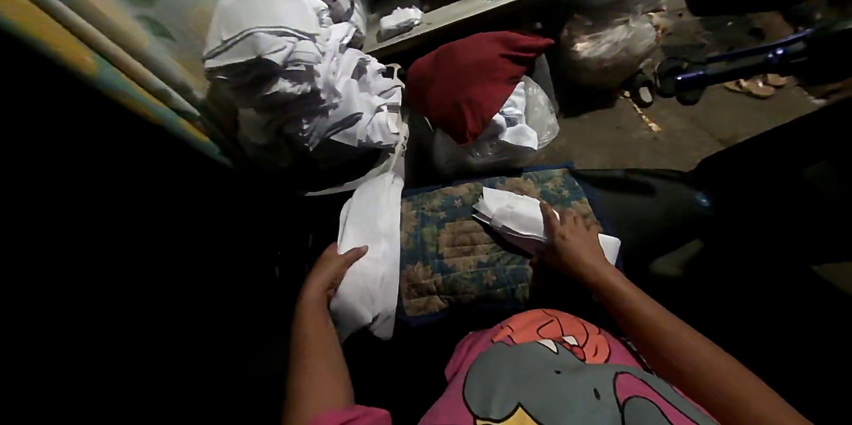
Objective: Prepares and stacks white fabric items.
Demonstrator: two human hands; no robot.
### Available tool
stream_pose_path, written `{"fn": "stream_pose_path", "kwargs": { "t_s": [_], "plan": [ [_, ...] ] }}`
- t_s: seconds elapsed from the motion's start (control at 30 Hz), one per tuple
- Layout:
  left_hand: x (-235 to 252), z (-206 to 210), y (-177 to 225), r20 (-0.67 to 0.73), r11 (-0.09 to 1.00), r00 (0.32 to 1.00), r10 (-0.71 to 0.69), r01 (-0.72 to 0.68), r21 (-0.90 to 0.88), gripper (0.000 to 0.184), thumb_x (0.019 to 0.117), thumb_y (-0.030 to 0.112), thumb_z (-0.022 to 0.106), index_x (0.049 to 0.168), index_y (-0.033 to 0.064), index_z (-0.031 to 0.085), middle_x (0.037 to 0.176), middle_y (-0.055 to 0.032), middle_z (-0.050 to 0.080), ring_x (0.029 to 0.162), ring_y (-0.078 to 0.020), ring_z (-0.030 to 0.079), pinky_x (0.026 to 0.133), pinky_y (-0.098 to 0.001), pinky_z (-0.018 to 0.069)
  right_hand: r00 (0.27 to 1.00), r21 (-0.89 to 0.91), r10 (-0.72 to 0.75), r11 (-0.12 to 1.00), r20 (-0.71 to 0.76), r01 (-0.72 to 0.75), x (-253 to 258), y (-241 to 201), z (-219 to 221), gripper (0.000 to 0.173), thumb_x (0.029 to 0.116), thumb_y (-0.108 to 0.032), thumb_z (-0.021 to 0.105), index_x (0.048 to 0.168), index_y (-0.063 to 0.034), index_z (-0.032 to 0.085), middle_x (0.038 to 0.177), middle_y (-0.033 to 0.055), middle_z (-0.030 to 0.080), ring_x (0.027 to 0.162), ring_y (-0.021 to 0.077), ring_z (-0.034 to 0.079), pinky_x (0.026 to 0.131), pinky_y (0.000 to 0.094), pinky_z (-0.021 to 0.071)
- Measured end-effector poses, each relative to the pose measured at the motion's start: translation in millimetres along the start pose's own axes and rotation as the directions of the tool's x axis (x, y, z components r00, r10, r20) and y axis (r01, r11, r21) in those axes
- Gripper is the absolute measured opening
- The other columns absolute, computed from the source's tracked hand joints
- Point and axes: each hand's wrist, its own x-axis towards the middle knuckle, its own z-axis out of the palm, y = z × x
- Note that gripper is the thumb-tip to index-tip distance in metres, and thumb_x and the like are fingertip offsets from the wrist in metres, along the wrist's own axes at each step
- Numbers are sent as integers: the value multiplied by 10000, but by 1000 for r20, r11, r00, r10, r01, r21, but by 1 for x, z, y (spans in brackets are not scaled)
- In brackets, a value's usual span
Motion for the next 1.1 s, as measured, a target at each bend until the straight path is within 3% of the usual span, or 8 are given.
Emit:
{"fn": "stream_pose_path", "kwargs": {
  "t_s": [0.13, 0.23, 0.3, 0.43, 0.57, 0.77, 0.93, 1.1],
  "plan": [
    [-4, 5, -1, -139, 977, 988, 62, -31, 212, 764, 944, 340, 745, 1537, 28, 379, 1449, -283, 513, 1345, -408, 512, 1103, -586, 422, 999, 42, -45, 998, -20, 46, 2, 9, -1, 1056, 816, -423, 811, 1644, -154, 214, 1489, 297, 456, 1386, 508, 422, 1097, 703, 341],
    [-30, 19, 16, -318, 914, 890, 326, -211, 347, 811, 952, 352, 728, 1552, -38, 346, 1527, -354, 389, 1415, -512, 392, 1158, -626, 334, 997, 104, -74, 992, -21, 75, 6, 17, -3, 935, 879, -354, 769, 1625, -114, 259, 1476, 285, 475, 1379, 481, 450, 1094, 672, 380],
    [-49, 45, 28, -327, 865, 812, 484, -388, 318, 610, 981, 267, 693, 1454, -52, 476, 1426, -320, 510, 1290, -447, 539, 1077, -562, 446, 997, 172, -77, 982, -23, 80, 10, 26, -4, 860, 902, -271, 749, 1605, -68, 297, 1493, 279, 470, 1388, 466, 453, 1111, 637, 389],
    [-77, 126, 46, 101, 844, 845, 525, -532, 64, 387, 1020, 178, 611, 1338, -39, 577, 1265, -204, 655, 1119, -262, 676, 963, -410, 559, 994, 354, -70, 930, -88, 97, 11, 39, -15, 699, 929, -130, 694, 1543, -9, 383, 1441, 273, 538, 1326, 431, 541, 1109, 585, 435],
    [-87, 214, 56, 509, 969, 828, 236, -243, -53, 630, 1040, 338, 602, 1519, -8, 384, 1324, -197, 636, 1149, -268, 668, 996, -430, 542, 985, 553, -1, 828, -170, 96, 10, 63, -25, 626, 933, -87, 659, 1510, -15, 425, 1280, 288, 637, 1177, 407, 642, 1014, 562, 504],
    [-97, 277, 78, 474, 894, 872, 117, 115, -433, 533, 1043, 269, 611, 1418, -53, 411, 1284, -232, 596, 1052, -262, 679, 906, -395, 584, 931, 921, 212, 319, -299, 223, 6, 106, -17, 701, 840, -50, 632, 1490, 27, 378, 1284, 176, 609, 1076, 160, 659, 902, 345, 581],
    [-108, 322, 83, 660, 795, 749, 59, 364, -485, 563, 1062, 362, 550, 1449, -23, 414, 1332, -212, 605, 1159, -290, 651, 953, -464, 567, 892, 963, 386, -27, -236, 267, -9, 115, -15, 192, 873, -26, 552, 1063, 0, 557, 768, 1, 675, 691, 81, 681, 669, 296, 613],
    [-114, 329, 98, 335, 723, 928, 162, 119, -680, 440, 1066, 179, 552, 1434, -34, 441, 1298, -201, 618, 1129, -232, 654, 963, -402, 562, 922, 870, 301, -351, -246, 346, -21, 122, -25, 165, 878, -48, 455, 857, -135, 594, 698, -30, 696, 666, 76, 690, 668, 295, 610]
  ]
}}
